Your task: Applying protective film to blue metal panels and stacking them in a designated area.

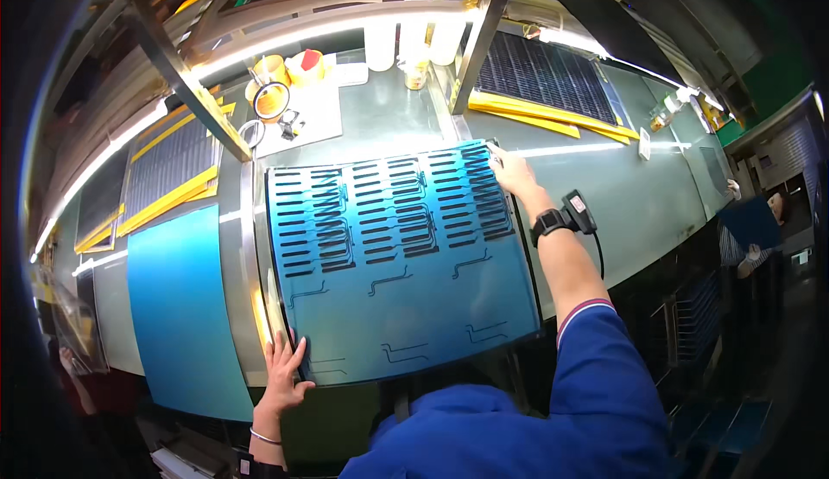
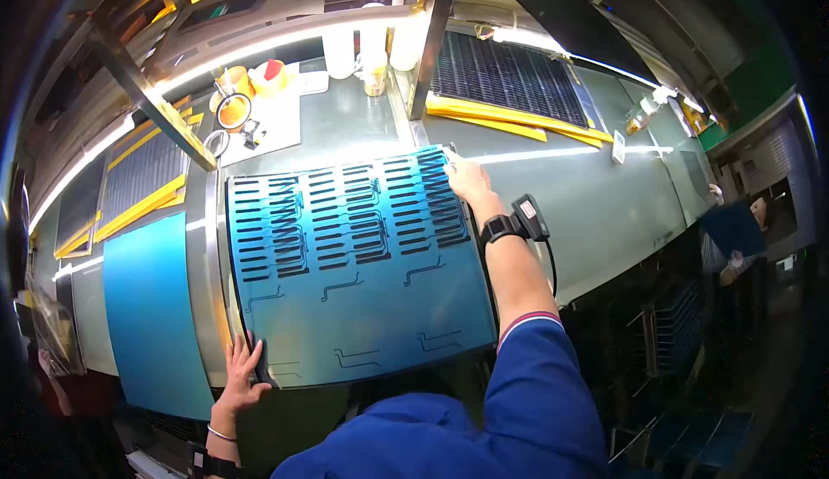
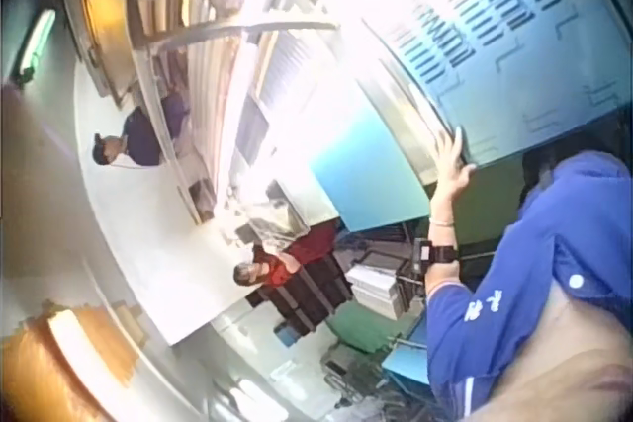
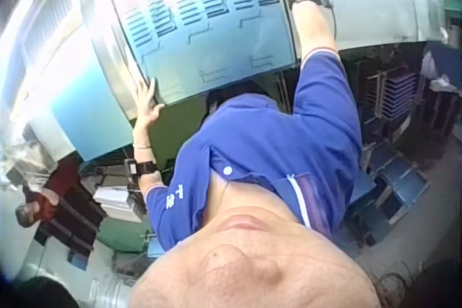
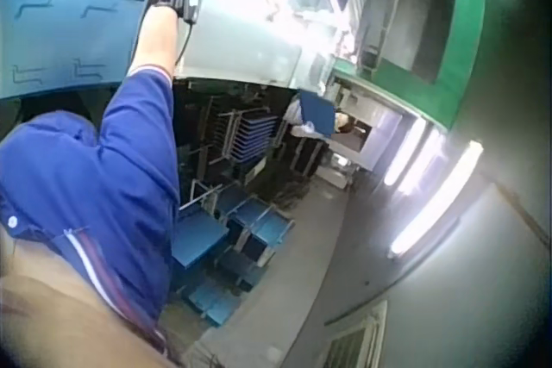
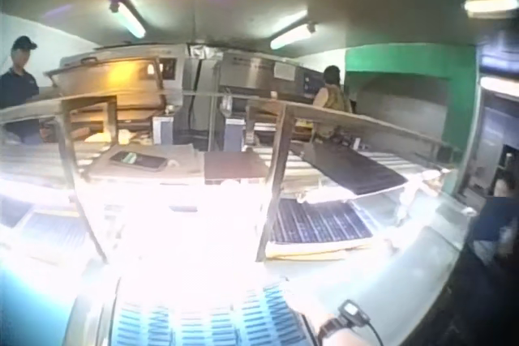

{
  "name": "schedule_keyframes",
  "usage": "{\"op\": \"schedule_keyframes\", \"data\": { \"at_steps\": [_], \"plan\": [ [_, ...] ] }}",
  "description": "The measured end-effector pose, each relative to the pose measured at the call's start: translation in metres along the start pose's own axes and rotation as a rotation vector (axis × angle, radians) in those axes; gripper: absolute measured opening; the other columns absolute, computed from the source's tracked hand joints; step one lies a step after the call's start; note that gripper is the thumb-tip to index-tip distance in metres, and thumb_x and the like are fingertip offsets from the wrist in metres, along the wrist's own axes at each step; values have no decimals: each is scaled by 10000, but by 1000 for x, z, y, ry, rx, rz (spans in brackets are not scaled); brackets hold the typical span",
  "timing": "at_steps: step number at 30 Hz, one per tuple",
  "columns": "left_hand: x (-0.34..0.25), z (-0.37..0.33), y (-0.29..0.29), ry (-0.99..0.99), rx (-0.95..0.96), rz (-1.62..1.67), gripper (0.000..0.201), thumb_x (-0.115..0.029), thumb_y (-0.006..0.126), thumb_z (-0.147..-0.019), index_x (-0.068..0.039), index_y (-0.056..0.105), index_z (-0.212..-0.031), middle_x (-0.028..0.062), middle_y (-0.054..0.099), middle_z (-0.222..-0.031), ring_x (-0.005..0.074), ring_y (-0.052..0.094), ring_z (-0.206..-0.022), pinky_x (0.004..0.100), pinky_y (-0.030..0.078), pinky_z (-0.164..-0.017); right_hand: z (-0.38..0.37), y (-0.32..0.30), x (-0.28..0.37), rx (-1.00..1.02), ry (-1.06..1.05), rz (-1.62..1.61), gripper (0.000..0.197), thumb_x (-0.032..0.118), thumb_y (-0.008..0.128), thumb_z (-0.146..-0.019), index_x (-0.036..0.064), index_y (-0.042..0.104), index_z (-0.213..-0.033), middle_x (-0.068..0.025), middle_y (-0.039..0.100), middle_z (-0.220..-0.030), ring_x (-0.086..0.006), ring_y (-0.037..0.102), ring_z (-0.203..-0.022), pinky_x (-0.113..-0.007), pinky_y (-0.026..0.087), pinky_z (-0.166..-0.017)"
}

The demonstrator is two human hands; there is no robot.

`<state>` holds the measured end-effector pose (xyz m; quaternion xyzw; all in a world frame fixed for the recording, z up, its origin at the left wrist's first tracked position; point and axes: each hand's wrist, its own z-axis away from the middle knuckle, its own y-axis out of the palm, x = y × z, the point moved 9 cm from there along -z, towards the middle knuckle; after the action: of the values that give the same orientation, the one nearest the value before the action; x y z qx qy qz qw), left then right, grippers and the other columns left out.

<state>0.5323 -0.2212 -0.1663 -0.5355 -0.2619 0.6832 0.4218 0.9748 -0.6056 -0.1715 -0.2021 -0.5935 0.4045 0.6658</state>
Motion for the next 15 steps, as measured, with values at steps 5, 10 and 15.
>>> {"op": "schedule_keyframes", "data": {
  "at_steps": [5, 10, 15],
  "plan": [
    [2, -2, -2, -27, -17, 6, 982, -147, 803, -527, -111, 348, -1396, 182, 201, -1485, 360, 76, -1396, 514, 48, -1111, -21, 5, 17, -29, 41, 449, 380, 297, 433, -935, 380, 447, -1305, -179, 616, -1057, -351, 588, -989, -418, 457, -868],
    [-3, -3, -2, -47, -7, 6, 978, -135, 806, -515, -104, 364, -1387, 174, 202, -1488, 352, 90, -1396, 520, 65, -1108, -25, 6, 16, -27, 13, 483, 373, 282, 408, -948, 390, 452, -1302, -182, 625, -1009, -350, 603, -949, -418, 472, -831],
    [-7, -4, -1, -66, -4, 23, 982, -120, 806, -502, -94, 370, -1382, 172, 210, -1486, 348, 100, -1396, 522, 79, -1107, -22, 6, 21, -25, -13, 476, 369, 265, 388, -956, 376, 465, -1299, -181, 632, -983, -345, 613, -923, -417, 480, -805]
  ]
}}
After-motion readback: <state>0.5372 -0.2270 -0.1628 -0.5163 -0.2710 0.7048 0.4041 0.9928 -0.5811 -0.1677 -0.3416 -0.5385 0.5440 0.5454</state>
